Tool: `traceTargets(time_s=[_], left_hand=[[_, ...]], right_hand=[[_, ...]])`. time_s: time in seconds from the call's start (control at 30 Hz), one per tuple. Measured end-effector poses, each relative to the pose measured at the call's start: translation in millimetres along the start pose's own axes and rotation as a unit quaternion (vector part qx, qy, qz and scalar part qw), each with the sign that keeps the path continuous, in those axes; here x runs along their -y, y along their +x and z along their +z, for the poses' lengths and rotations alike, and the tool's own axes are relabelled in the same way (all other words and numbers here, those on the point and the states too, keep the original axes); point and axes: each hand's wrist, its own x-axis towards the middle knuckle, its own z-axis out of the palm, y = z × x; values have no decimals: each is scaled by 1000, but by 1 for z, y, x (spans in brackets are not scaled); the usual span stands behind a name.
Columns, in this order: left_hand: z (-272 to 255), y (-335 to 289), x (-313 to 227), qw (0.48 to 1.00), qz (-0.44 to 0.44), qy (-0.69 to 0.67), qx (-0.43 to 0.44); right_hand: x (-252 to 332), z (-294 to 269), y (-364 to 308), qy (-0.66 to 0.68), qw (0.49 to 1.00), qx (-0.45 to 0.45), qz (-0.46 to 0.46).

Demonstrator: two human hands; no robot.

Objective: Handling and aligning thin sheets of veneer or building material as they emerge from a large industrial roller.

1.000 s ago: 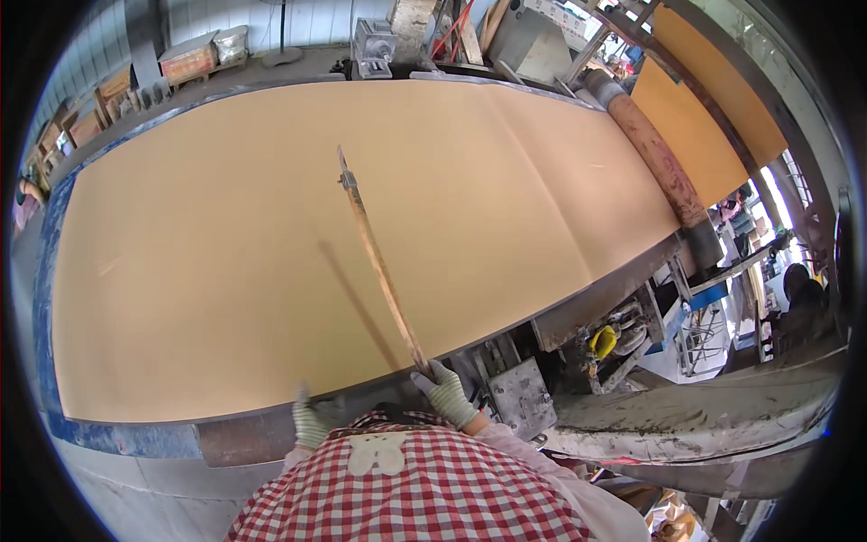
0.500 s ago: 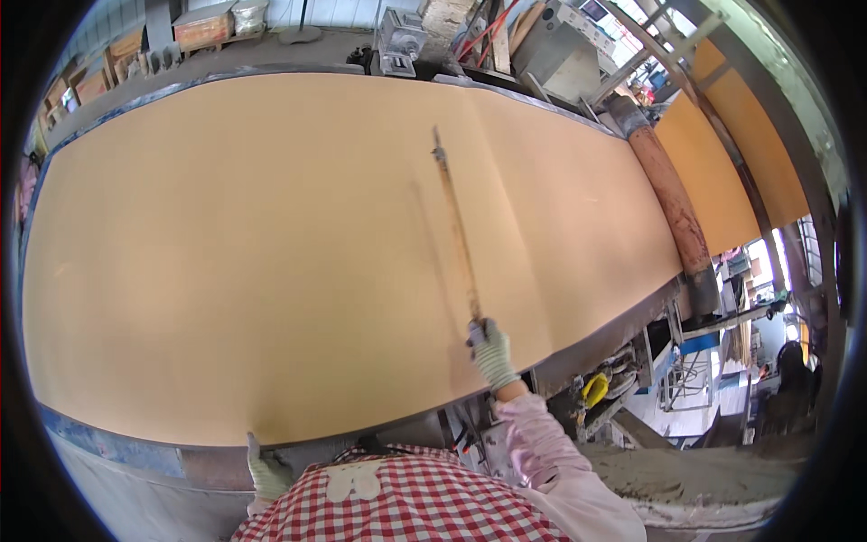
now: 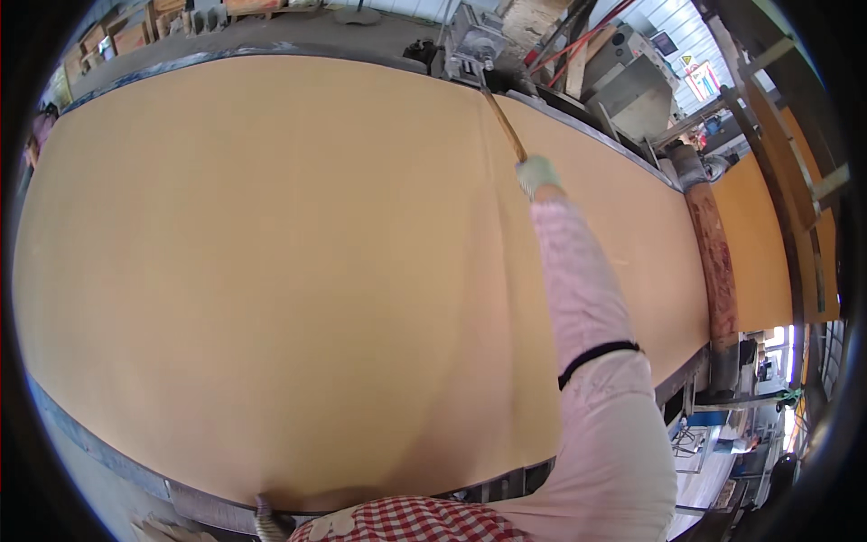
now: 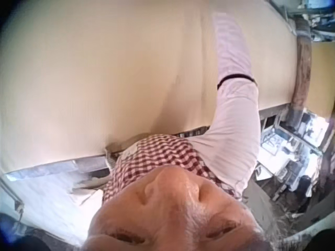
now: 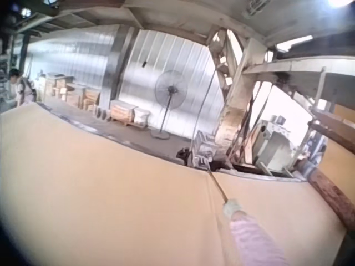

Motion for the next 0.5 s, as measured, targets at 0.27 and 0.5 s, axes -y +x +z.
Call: traceTargets(time_s=[0.27, 0.5], left_hand=[[-110, 56, -51, 968, 192, -79, 141], [-126, 77, -116, 965, 232, -112, 49]], right_hand=[[63, -68, -77, -183, 924, 299, -151], [38, -216, -414, 9, 895, 443, 51]])
